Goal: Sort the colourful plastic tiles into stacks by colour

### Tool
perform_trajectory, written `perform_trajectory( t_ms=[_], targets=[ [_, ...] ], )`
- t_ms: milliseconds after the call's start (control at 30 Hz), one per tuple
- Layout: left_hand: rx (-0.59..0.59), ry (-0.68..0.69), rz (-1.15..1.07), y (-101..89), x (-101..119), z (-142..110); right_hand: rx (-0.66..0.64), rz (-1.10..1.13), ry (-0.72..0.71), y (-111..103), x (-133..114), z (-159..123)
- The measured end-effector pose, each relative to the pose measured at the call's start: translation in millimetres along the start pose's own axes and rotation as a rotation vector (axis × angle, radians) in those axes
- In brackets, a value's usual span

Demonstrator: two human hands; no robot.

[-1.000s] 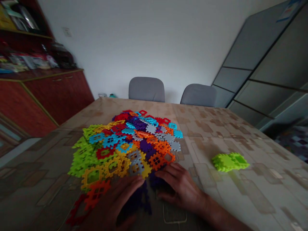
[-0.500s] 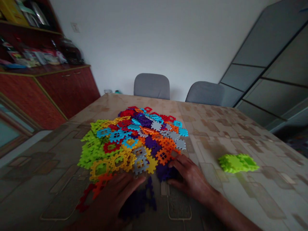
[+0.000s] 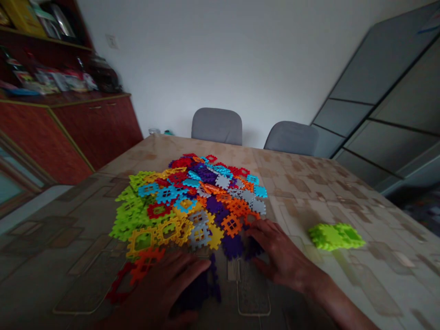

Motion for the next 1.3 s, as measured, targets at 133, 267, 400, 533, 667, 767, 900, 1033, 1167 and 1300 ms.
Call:
perform_trajectory(
  t_ms=[133,267,400,533,667,767,900,1033,1167,1300],
  targets=[
    [0.005,-0.042,-0.004,0.4,-0.7,1.2,0.035,-0.054,0.09,16.1,-15.3,10.3],
    [-0.045,-0.045,0.002,-7.5,1.4,2.9,0.053,-0.062,0.114,23.6,-27.4,18.3],
    [-0.061,0.005,0.02,-13.5,2.4,1.1,0.059,-0.038,0.085,16.9,-27.1,17.4],
    [0.019,0.114,0.031,-8.8,12.0,2.5,0.072,-0.083,0.089,8.7,-18.7,14.3],
    [0.15,0.251,0.062,-5.6,25.8,5.4,0.013,-0.109,0.101,2.6,-24.6,7.0],
    [0.014,0.177,-0.004,-3.4,20.0,4.8,-0.015,-0.041,0.074,2.6,-43.6,-3.0],
    [-0.158,-0.016,-0.131,-10.6,0.2,3.1,0.07,0.0,-0.052,25.1,-70.3,-13.6],
    [-0.203,-0.085,-0.191,-26.9,-6.5,4.4,0.166,-0.057,-0.117,55.5,-81.1,-15.6],
    [-0.128,-0.018,-0.165,-25.5,2.2,-0.1,0.144,0.026,-0.047,44.3,-80.0,-13.5],
    [0.063,0.111,0.018,9.7,13.1,-7.0,0.096,0.023,0.075,11.2,-61.0,-6.0]
  ],
)
Point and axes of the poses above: each hand's wrist, its own z-axis towards the middle knuckle, its own y-axis out of the palm, x = y × z, the point moved 5 cm from there along z, towards the middle knuckle, and after that the axes turned 9 degrees about y, right-handed, at the moved point
